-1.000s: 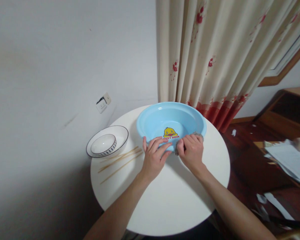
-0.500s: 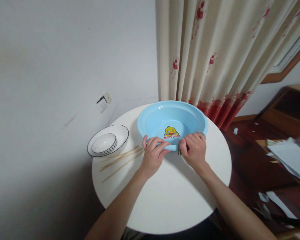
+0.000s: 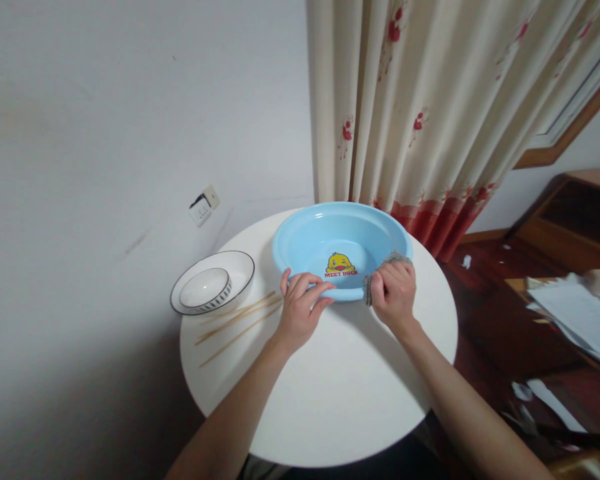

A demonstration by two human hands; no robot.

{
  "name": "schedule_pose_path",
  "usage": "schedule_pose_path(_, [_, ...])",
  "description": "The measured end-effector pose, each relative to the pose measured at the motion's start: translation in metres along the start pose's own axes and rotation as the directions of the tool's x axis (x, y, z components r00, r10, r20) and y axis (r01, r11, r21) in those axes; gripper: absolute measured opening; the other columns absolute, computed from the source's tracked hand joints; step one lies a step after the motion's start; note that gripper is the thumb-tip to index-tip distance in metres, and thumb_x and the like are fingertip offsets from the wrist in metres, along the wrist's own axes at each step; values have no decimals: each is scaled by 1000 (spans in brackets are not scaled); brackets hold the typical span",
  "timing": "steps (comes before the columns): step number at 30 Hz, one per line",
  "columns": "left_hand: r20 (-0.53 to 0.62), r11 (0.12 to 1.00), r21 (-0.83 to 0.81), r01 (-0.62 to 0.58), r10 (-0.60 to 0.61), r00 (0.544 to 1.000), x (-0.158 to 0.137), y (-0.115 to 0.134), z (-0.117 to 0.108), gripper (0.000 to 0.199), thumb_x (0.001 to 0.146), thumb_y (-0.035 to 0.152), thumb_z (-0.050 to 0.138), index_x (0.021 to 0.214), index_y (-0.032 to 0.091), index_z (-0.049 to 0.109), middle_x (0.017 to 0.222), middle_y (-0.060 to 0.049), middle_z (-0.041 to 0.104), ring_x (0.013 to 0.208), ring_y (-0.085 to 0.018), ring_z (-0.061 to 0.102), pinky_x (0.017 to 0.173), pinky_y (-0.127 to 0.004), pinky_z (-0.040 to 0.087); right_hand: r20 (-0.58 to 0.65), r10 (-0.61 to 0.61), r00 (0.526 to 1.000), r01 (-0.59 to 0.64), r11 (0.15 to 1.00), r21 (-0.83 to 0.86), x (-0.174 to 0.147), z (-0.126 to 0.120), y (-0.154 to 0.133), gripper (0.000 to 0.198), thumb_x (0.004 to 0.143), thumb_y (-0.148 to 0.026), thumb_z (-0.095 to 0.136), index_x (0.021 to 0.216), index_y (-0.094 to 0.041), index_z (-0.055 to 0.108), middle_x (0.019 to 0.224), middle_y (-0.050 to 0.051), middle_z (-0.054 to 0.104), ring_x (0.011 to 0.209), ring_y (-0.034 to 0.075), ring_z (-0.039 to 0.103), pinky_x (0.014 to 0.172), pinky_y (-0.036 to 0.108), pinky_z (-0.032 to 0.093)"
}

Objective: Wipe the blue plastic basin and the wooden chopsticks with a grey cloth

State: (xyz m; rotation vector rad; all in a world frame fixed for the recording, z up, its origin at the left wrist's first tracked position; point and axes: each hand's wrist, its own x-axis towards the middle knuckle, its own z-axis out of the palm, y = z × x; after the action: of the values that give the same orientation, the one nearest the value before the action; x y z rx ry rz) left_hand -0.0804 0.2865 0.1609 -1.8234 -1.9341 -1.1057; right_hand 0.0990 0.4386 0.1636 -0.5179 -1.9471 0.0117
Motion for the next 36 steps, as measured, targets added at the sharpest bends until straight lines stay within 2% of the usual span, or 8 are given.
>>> schedule_pose_path(5, [4, 1000, -5, -4, 4, 1000, 3, 3, -2, 21, 101, 37, 60, 113, 32, 76, 105, -2, 67, 110, -20, 61, 128, -52, 13, 11, 9, 1000, -8, 999, -44, -2, -1, -17, 32, 99, -21, 47, 67, -24, 49, 66, 1, 55, 73, 20, 49, 82, 40, 36])
schedule_pose_path(11, [5, 1000, 6, -9, 9, 1000, 7, 6, 0, 22, 102, 36, 59, 114, 32, 76, 105, -2, 66, 109, -20, 61, 128, -52, 13, 120, -27, 992, 41, 992, -117, -1, -2, -43, 29, 102, -25, 49, 75, -23, 60, 75, 3, 63, 81, 22, 53, 85, 42, 35])
schedule_pose_path(14, [9, 1000, 8, -13, 13, 1000, 7, 6, 0, 23, 102, 37, 57, 113, 30, 76, 105, -3, 66, 110, -20, 60, 128, -51, 13, 125, -37, 992, 53, 990, -130, 0, -1, -46, 29, 102, -26, 50, 75, -23, 61, 76, 3, 64, 81, 22, 53, 85, 41, 35])
schedule_pose_path(19, [23, 1000, 11, -14, 14, 1000, 7, 5, -2, 25, 104, 38, 53, 113, 28, 74, 105, -4, 66, 110, -21, 60, 127, -50, 14, 95, -67, 993, 77, 992, -96, 1, -1, -41, 30, 102, -25, 49, 74, -23, 60, 72, 2, 62, 78, 21, 52, 84, 40, 35])
schedule_pose_path(23, [47, 1000, 14, -3, 3, 999, 6, 2, -2, 24, 103, 37, 55, 115, 29, 74, 106, -4, 67, 111, -21, 59, 126, -51, 15, 95, -43, 995, 50, 996, -76, 0, -1, -32, 30, 101, -24, 49, 72, -23, 58, 71, 2, 61, 76, 21, 51, 85, 40, 36])
schedule_pose_path(31, [49, 1000, -14, 9, -8, 999, 0, -10, -4, 21, 102, 33, 56, 111, 29, 74, 106, -3, 67, 112, -21, 59, 127, -51, 15, 26, 14, 1000, -15, 998, 61, 0, -1, 11, 32, 99, -22, 44, 68, -23, 52, 66, 0, 56, 72, 20, 52, 85, 41, 38])
schedule_pose_path(36, [5, 999, -33, -15, 15, 1000, -1, -11, -7, 20, 101, 35, 58, 111, 28, 74, 107, -4, 68, 113, -21, 61, 129, -52, 15, 12, 15, 1000, -16, 997, 69, -1, 0, 14, 32, 100, -22, 44, 69, -24, 50, 66, 0, 55, 72, 20, 52, 85, 41, 38])
